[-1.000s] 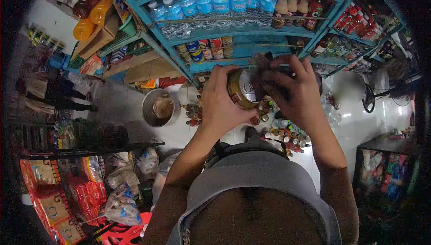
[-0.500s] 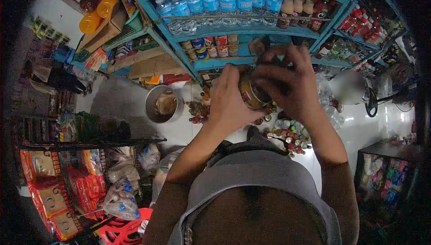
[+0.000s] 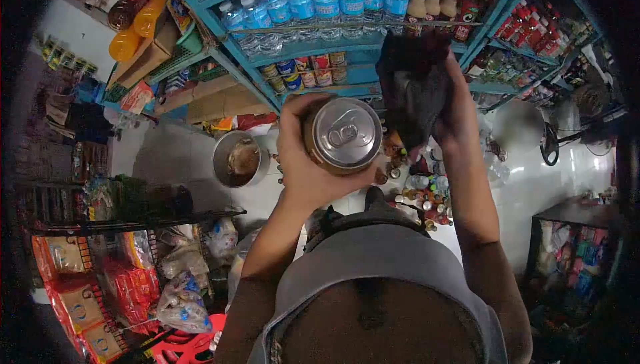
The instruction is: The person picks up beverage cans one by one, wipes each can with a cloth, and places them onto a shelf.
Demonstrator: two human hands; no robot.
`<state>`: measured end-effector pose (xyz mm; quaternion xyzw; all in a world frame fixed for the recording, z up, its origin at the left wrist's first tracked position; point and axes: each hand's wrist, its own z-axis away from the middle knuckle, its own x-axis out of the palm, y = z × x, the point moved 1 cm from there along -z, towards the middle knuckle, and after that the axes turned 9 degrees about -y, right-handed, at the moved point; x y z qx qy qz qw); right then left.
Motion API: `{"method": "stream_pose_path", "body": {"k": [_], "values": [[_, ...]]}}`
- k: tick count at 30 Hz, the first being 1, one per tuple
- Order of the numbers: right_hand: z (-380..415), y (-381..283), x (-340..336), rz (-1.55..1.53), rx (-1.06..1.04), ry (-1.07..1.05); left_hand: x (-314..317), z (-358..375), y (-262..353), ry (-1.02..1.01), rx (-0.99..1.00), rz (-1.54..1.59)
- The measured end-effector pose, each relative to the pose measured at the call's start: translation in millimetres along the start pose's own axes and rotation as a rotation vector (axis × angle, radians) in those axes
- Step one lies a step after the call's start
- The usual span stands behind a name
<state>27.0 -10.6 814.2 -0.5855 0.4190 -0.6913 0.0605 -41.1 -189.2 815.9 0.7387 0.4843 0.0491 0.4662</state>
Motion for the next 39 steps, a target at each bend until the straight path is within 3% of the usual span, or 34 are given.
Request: {"method": "stream_pose_path", "body": {"k": [4,6,9,13,15,16,18,19,21,25,27,28,30,39], "values": [[-4,3,-7,-0.239,0.158,0.021,-1,0,1,0.017,0.044,0.036],[-4,12,-10,-0.393,0.316,-0.129,-2,-2,4,-0.02,0.026,0.023],[-5,25,-16,-0.507,0.392,-0.249,-2,-6,8,-0.003,0.063,0.002],[-3,29,-1,-0.395,0.322,-0.228,-5,-8,4,-0.016,0.119,-0.037],[13,14,21,0.177,0.019,-0.016,-7,-6,4,-0.043,0.033,-0.071],[13,11,22,0.178,0.019,-0.014,-6,-7,3,-0.044,0.032,-0.07],[16,2,23,0.522,-0.282,-0.158,-6,-10,4,0.073,0.098,-0.093],[16,-4,19,0.523,-0.283,-0.155,-6,-10,3,0.071,0.098,-0.091],[18,-17,14,0.821,-0.424,-0.359,-5,-8,1,0.085,0.097,-0.051],[25,-30,36,0.84,-0.444,-0.484,-4,-11,2,0.075,0.104,-0.046],[34,-31,52,1.31,-0.637,-0.599,-5,-13,3,0.04,0.113,-0.104],[39,-30,58,1.311,-0.638,-0.596,-3,-12,1,0.037,0.114,-0.102],[47,-28,67,1.593,-0.619,-0.6,1,-8,-5,0.097,0.075,0.012],[32,-33,52,1.79,-0.697,-0.478,2,-16,-1,0.105,0.028,-0.192]]}}
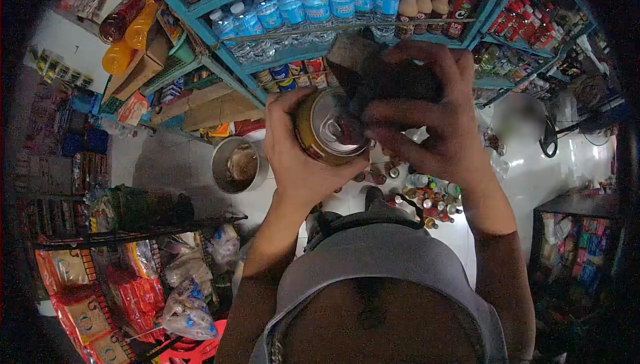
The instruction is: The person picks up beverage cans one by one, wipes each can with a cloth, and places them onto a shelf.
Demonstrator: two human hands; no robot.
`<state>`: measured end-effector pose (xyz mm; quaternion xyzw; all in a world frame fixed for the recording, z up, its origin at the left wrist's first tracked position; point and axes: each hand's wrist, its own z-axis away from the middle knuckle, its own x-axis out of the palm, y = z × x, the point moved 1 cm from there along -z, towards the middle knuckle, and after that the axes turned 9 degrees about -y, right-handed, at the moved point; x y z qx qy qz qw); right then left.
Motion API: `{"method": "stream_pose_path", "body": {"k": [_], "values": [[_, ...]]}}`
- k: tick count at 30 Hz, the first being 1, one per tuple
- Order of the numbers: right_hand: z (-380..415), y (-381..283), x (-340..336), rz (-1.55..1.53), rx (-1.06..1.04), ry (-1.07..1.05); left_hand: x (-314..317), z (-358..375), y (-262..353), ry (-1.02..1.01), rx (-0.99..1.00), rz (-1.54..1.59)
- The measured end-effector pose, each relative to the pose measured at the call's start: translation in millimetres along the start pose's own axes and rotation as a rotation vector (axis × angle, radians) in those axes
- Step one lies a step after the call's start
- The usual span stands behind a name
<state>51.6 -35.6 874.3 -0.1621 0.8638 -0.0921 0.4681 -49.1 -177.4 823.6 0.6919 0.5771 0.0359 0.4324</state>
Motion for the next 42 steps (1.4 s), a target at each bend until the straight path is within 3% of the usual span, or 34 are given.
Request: {"method": "stream_pose_path", "body": {"k": [7,12,15,19,22,24,25,27,28,30,32,34,36,38,39,41,42], "values": [[0,-11,15,-0.176,-0.004,-0.032,4,2,-10,-0.031,-0.085,0.112],[-7,12,13,-0.022,-0.015,0.026,1,-2,-8,0.007,-0.023,-0.102],[-11,15,15,0.097,-0.087,0.086,3,-2,-10,0.005,-0.057,-0.017],[-16,29,17,0.14,-0.012,0.138,3,1,-10,-0.017,-0.066,-0.05],[-14,47,23,-0.104,0.09,0.304,1,3,-6,-0.048,-0.084,0.073],[-10,36,28,-1.038,0.374,0.417,0,3,-5,-0.064,-0.088,0.012],[-9,31,32,-1.039,0.372,0.417,0,2,-6,-0.062,-0.088,0.011],[-3,21,46,-1.196,0.139,0.346,2,1,-7,-0.041,-0.061,0.13],[1,16,52,-1.196,0.137,0.349,3,2,-6,-0.042,-0.058,0.129],[11,4,65,-1.469,0.255,0.184,7,4,-5,-0.003,-0.062,0.393],[15,-2,75,-1.728,0.373,-0.004,11,4,-3,0.003,-0.058,0.428],[9,-2,81,-1.775,0.377,0.034,11,7,-3,0.005,-0.064,0.463],[2,4,80,-1.818,0.375,0.084,10,8,-3,-0.009,0.093,0.283],[-2,12,78,-1.697,0.626,-0.054,5,-1,3,-0.074,0.211,0.196],[-1,20,84,-1.697,0.626,-0.048,5,-3,6,-0.134,0.325,0.104],[10,35,106,-1.905,0.814,-0.367,9,0,-2,-0.132,0.226,0.275],[13,37,114,-1.864,0.914,-0.445,7,-3,-1,-0.248,0.243,0.257]]}}
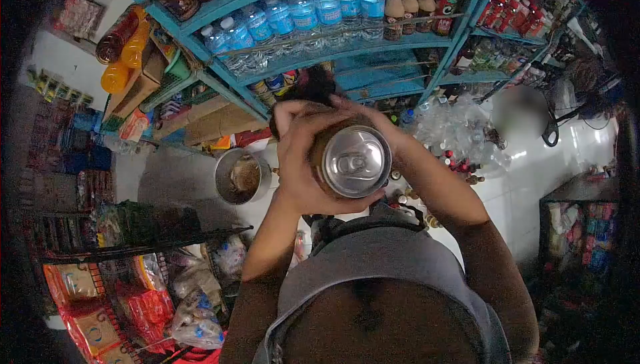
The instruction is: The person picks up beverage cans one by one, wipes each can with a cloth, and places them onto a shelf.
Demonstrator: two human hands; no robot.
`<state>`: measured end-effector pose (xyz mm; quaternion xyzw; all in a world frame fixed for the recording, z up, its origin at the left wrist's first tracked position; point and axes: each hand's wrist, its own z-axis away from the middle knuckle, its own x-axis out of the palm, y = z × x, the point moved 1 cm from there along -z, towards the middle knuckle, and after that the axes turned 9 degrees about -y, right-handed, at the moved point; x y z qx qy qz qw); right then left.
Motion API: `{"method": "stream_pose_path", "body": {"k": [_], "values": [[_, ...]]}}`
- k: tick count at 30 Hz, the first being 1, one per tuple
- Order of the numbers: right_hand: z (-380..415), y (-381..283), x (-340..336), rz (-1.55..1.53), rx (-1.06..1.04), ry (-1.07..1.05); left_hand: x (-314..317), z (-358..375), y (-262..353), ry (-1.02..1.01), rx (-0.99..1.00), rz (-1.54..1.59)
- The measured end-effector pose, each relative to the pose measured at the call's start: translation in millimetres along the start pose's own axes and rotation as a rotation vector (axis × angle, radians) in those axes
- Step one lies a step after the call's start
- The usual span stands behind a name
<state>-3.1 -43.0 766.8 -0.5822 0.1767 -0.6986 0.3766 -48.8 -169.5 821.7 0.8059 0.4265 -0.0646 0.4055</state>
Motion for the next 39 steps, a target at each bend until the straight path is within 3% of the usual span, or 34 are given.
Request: {"method": "stream_pose_path", "body": {"k": [2,3,4,5,6,7,9,11,14,16,17,19,21,24,25,26,27,29,31,34,36,37,39], "values": [[-8,17,-7,-0.057,-0.029,0.015,-6,-11,2,-0.188,0.015,-0.063],[-9,25,-9,-0.111,-0.056,0.029,-8,-13,0,-0.189,0.015,-0.063],[1,25,-6,-0.03,-0.095,0.024,-10,-14,-2,-0.126,-0.005,-0.264],[7,23,2,-0.364,-0.061,-0.093,-11,-14,-3,-0.062,-0.026,-0.464],[11,22,5,-0.384,-0.109,-0.03,-9,-12,-3,0.058,-0.112,-0.553],[13,21,7,-0.404,-0.159,0.032,-2,-11,-3,0.057,-0.115,-0.554],[13,14,14,-0.353,-0.217,0.076,10,-7,-6,0.337,-0.45,-0.021],[9,5,23,-0.239,-0.333,0.166,21,0,-15,0.279,-0.366,-0.109],[5,4,23,-0.12,-0.441,0.256,33,-2,-11,0.348,-0.215,-0.356],[1,13,15,0.183,-0.661,0.359,34,-5,-24,0.384,-0.223,-0.262],[0,13,11,0.182,-0.66,0.36,34,-5,-28,0.42,-0.23,-0.168],[-4,12,4,-0.132,-0.372,0.379,33,-3,-30,0.361,-0.215,-0.178],[-2,15,-1,-0.169,-0.353,0.406,30,-3,-32,0.301,-0.194,-0.183],[7,3,8,-0.254,-0.262,0.462,23,3,-37,-0.054,-0.014,-0.143],[9,-2,11,-0.303,-0.195,0.486,21,3,-39,-0.059,-0.017,-0.133],[5,1,-8,-0.255,-0.384,0.024,21,1,-40,-0.119,0.03,-0.135],[2,12,-26,-0.261,-0.385,0.035,22,-1,-41,-0.18,0.078,-0.136],[2,6,-19,-0.124,-0.114,0.338,30,3,-50,-0.201,0.076,-0.076],[-1,18,-40,-0.112,-0.139,0.344,39,10,-61,-0.159,-0.081,0.275],[-5,39,-81,-0.08,-0.077,0.307,60,24,-77,-0.147,-0.258,0.264],[-18,71,-148,0.87,-0.384,0.349,80,32,-96,-0.116,-0.437,0.332],[-13,74,-163,0.852,-0.387,0.354,90,34,-106,-0.132,-0.446,0.328],[2,95,-189,0.865,0.255,0.718,109,42,-133,-0.039,-0.868,0.614]]}}
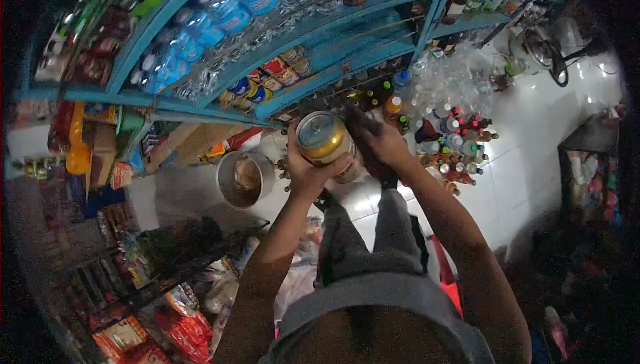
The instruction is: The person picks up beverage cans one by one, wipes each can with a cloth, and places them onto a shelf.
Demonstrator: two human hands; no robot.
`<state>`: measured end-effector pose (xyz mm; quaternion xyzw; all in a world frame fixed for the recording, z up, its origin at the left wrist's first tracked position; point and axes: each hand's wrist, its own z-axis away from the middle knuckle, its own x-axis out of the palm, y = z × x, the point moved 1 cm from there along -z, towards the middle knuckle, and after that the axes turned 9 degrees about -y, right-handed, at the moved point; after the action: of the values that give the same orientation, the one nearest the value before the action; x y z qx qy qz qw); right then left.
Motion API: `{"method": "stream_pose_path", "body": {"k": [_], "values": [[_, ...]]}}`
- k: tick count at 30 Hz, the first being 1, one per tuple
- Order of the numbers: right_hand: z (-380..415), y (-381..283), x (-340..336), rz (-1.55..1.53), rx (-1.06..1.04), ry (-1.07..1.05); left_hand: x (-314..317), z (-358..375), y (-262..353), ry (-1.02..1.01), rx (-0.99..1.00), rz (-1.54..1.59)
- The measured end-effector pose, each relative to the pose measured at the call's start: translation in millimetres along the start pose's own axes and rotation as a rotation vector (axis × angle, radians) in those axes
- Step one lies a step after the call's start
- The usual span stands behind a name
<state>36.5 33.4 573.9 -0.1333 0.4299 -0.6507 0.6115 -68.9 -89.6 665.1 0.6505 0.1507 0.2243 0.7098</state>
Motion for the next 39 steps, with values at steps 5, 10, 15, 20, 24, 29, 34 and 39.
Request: {"method": "stream_pose_path", "body": {"k": [5,10,15,20,24,29,34,39], "values": [[-13,125,38,-0.477,0.006,0.187,-11,-82,-88,0.118,-0.672,0.268],[-20,229,82,-1.023,0.161,0.112,-38,-195,-214,0.062,-0.84,0.005],[-39,259,76,-1.364,0.258,0.121,-61,-282,-274,0.108,-0.605,-0.153],[-67,279,58,-1.409,0.229,0.17,-50,-336,-262,0.263,-0.121,-0.38],[-89,302,57,-1.393,0.303,0.173,-66,-366,-263,0.236,0.068,-1.038],[-108,313,52,-1.475,0.366,0.139,-78,-395,-275,0.237,-0.049,-1.878],[-124,340,64,-1.485,0.383,0.219,-136,-432,-302,0.098,0.017,-1.98],[-140,353,72,-1.457,0.409,0.201,-179,-469,-321,-0.069,0.0,-1.908]]}}
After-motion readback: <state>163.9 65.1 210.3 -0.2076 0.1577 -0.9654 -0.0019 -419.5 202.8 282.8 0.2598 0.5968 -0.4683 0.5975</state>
